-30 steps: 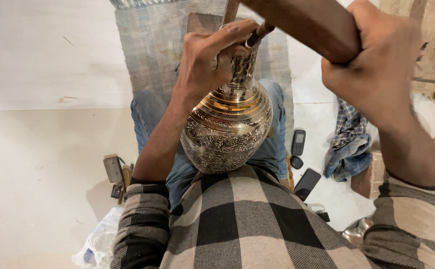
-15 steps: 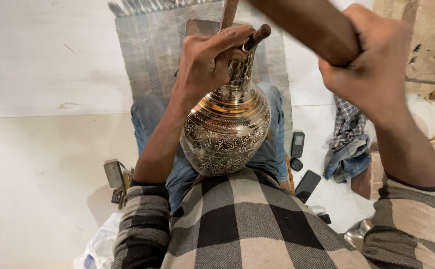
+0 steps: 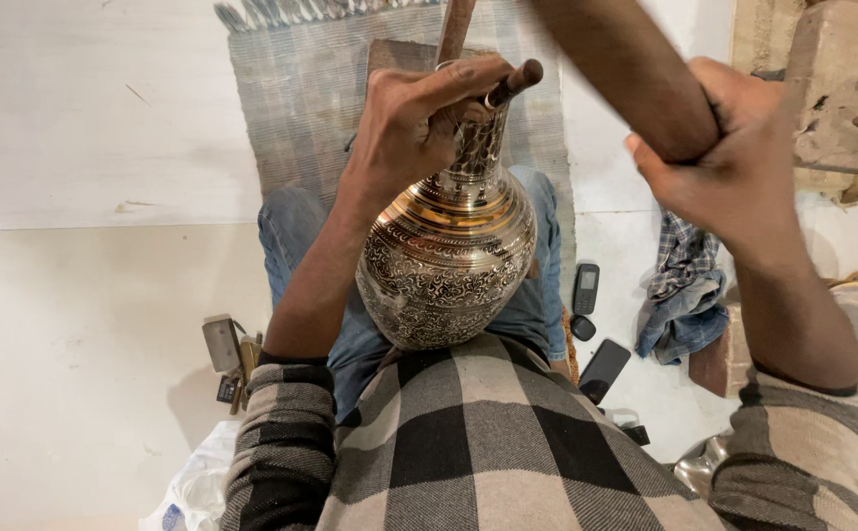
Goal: The person sits on the floor with an engraved brass vase on their lap, holds a punch against the vase's neck and rim, and repeatedly strikes the punch with a wooden mallet to shape the metal. They rotate the vase between strikes and reposition the punch around the rim.
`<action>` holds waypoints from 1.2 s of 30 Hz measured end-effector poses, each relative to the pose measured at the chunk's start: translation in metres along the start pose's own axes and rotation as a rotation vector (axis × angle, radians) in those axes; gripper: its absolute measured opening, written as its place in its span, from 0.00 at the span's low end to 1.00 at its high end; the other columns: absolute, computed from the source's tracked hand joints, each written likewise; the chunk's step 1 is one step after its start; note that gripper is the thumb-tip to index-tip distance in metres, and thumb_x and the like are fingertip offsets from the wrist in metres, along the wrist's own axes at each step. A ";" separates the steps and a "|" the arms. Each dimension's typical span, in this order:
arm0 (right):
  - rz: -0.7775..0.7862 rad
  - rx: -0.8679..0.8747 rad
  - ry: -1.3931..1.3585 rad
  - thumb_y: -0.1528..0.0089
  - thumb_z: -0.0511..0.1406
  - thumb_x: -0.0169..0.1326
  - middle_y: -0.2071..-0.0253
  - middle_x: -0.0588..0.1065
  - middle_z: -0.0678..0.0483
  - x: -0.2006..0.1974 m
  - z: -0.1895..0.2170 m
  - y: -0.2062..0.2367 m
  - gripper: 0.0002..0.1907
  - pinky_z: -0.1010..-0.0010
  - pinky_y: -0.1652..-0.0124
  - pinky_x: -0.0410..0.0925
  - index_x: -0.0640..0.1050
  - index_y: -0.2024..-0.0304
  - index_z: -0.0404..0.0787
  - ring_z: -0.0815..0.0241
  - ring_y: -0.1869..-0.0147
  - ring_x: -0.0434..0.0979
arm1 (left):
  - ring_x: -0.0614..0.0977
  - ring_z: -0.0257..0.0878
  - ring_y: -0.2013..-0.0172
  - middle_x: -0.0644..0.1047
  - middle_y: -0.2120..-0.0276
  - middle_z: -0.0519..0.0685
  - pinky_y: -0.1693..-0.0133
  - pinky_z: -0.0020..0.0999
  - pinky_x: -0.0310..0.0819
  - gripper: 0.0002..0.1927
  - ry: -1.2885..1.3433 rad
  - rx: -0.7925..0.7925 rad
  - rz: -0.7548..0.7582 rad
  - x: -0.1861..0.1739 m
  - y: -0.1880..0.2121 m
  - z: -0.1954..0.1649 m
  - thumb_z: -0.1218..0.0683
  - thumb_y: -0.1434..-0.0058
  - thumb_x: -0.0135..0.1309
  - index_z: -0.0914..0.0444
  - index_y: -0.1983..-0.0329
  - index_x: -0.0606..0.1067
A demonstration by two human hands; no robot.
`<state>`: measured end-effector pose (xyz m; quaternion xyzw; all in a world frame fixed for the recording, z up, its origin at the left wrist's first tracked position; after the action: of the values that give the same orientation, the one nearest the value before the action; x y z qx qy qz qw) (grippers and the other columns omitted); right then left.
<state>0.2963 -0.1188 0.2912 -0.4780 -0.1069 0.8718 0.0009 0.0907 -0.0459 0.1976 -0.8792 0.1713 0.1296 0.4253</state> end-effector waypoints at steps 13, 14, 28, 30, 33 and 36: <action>0.015 0.092 -0.315 0.39 0.29 0.65 0.74 0.76 0.54 0.025 -0.027 0.031 0.07 0.74 0.72 0.68 0.78 0.61 0.36 0.67 0.75 0.74 | 0.90 0.39 0.63 0.84 0.54 0.54 0.62 0.30 0.89 0.26 0.081 0.013 -0.099 -0.021 0.008 0.009 0.73 0.36 0.44 0.60 0.40 0.76; 0.054 0.132 -0.555 0.39 0.30 0.65 0.75 0.76 0.56 0.038 -0.031 0.033 0.07 0.76 0.74 0.68 0.78 0.64 0.37 0.68 0.76 0.74 | 0.90 0.39 0.63 0.83 0.52 0.56 0.62 0.29 0.90 0.27 0.110 0.020 -0.116 -0.022 0.009 0.012 0.73 0.38 0.42 0.60 0.40 0.75; 0.013 -0.109 0.274 0.44 0.27 0.66 0.72 0.75 0.49 -0.022 0.014 -0.002 0.08 0.69 0.68 0.68 0.79 0.64 0.33 0.58 0.70 0.75 | 0.88 0.36 0.72 0.85 0.65 0.50 0.69 0.30 0.86 0.19 0.128 -0.032 -0.010 -0.018 0.005 0.021 0.70 0.37 0.55 0.60 0.46 0.80; 0.031 -0.128 0.454 0.40 0.26 0.67 0.70 0.75 0.46 -0.029 0.023 -0.002 0.09 0.68 0.66 0.68 0.78 0.62 0.31 0.57 0.68 0.76 | 0.88 0.36 0.72 0.85 0.65 0.50 0.69 0.30 0.87 0.21 0.144 -0.040 -0.001 -0.018 0.004 0.021 0.71 0.38 0.55 0.60 0.46 0.80; 0.109 0.060 0.123 0.33 0.29 0.65 0.69 0.75 0.51 -0.035 0.009 -0.004 0.08 0.75 0.65 0.66 0.76 0.60 0.33 0.66 0.67 0.76 | 0.90 0.37 0.63 0.84 0.54 0.54 0.62 0.29 0.90 0.24 0.205 0.042 -0.053 -0.024 0.001 0.014 0.72 0.38 0.51 0.60 0.42 0.77; 0.171 0.101 0.196 0.39 0.26 0.61 0.70 0.75 0.51 -0.037 0.003 -0.003 0.08 0.76 0.66 0.66 0.77 0.59 0.33 0.67 0.69 0.75 | 0.90 0.37 0.62 0.84 0.54 0.53 0.61 0.29 0.90 0.24 0.212 0.057 -0.054 -0.022 0.002 0.015 0.72 0.36 0.52 0.59 0.41 0.76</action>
<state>0.3134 -0.1198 0.3238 -0.5677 -0.0213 0.8220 -0.0387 0.0685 -0.0312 0.1951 -0.8799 0.1952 0.0195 0.4328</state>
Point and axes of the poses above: each hand's wrist, its own y-axis away from the middle knuckle, its own x-axis out of the palm, z = x × y, the point moved 10 cm from there along -y, towards the middle knuckle
